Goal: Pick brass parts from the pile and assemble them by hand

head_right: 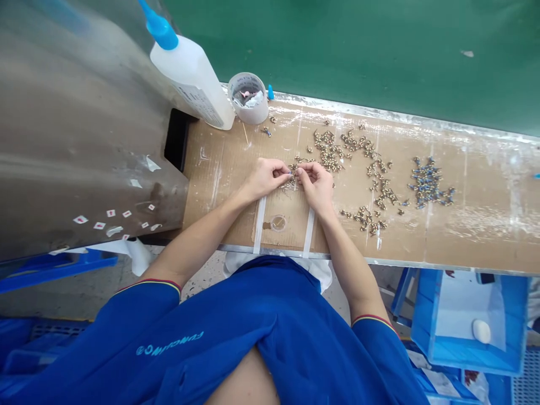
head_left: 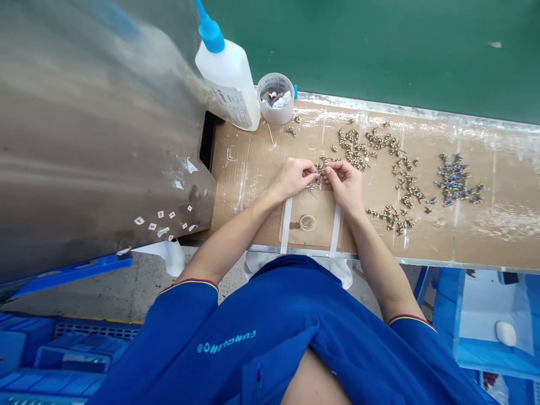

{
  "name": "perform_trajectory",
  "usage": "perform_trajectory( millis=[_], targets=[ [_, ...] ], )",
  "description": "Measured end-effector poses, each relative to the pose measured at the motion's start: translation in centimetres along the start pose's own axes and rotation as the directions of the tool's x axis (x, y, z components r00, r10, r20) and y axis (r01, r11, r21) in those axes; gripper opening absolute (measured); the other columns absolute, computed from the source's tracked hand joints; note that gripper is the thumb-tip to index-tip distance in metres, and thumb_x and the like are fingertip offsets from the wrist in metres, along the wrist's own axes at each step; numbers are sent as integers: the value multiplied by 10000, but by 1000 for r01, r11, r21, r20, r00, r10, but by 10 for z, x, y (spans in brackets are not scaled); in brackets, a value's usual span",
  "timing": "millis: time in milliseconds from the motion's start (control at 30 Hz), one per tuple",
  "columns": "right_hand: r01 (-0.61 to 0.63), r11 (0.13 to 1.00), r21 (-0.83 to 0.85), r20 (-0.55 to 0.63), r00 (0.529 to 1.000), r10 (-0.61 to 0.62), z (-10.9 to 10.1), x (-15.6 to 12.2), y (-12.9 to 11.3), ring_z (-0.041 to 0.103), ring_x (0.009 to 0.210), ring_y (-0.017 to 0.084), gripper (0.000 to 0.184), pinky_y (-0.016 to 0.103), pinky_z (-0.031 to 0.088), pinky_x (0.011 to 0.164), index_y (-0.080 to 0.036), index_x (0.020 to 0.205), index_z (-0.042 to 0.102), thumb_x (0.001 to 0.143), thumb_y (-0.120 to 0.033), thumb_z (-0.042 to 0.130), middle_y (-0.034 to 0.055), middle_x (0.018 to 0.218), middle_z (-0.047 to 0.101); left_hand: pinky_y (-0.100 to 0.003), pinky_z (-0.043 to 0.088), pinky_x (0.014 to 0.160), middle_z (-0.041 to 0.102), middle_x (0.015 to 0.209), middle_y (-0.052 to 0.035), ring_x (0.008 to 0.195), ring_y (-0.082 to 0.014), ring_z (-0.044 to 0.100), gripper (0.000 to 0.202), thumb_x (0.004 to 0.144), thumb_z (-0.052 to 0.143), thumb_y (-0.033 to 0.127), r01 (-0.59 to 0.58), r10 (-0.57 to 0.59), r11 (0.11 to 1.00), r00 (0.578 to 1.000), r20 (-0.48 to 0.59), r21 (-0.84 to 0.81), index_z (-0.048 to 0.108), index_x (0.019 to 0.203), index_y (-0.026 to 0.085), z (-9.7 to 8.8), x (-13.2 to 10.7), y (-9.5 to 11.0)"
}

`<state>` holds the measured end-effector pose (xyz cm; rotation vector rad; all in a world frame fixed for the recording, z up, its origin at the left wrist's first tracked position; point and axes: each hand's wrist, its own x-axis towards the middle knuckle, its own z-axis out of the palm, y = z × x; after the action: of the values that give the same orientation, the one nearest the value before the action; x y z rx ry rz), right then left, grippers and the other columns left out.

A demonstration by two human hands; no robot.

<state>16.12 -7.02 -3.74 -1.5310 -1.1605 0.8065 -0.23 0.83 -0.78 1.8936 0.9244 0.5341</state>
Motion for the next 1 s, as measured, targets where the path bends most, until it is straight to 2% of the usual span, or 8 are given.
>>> perform_trajectory(
  millis=[200,600,800,1000],
  targets=[
    [5,1000,-7,-19,1000,-5,1,-3,-6,681,710,171,431,317,567,649,-224,937,723,895,-653,707,28,807,736,-254,409,706,706,733,-17,691,-124,584,118,839,713,105,-27,25,998,999,23,65,711,725,131,1,1,-1],
    [36,999,-6,-15,999,-36,2,-4,-10,613,648,146,427,305,496,600,-224,887,711,874,-651,731,13,778,715,-262,398,690,675,706,-8,670,-120,547,158,881,701,216,-65,65,998,997,34,-16,715,747,133,-1,1,-4],
    [-13,998,61,101,995,6,-5,-2,-8,623,675,167,429,326,532,633,-233,894,682,868,-656,746,15,755,675,-272,415,709,674,732,-18,694,-135,564,160,890,680,222,-130,129,991,991,44,9,697,753,140,1,2,-11],
    [2,1000,-3,197,980,-2,-12,1,-8,609,671,167,252,326,515,634,-235,883,672,926,-480,712,11,760,673,-288,422,738,659,762,-28,717,-151,575,181,894,656,216,-219,210,972,972,103,84,641,726,149,2,2,-16]
  ],
)
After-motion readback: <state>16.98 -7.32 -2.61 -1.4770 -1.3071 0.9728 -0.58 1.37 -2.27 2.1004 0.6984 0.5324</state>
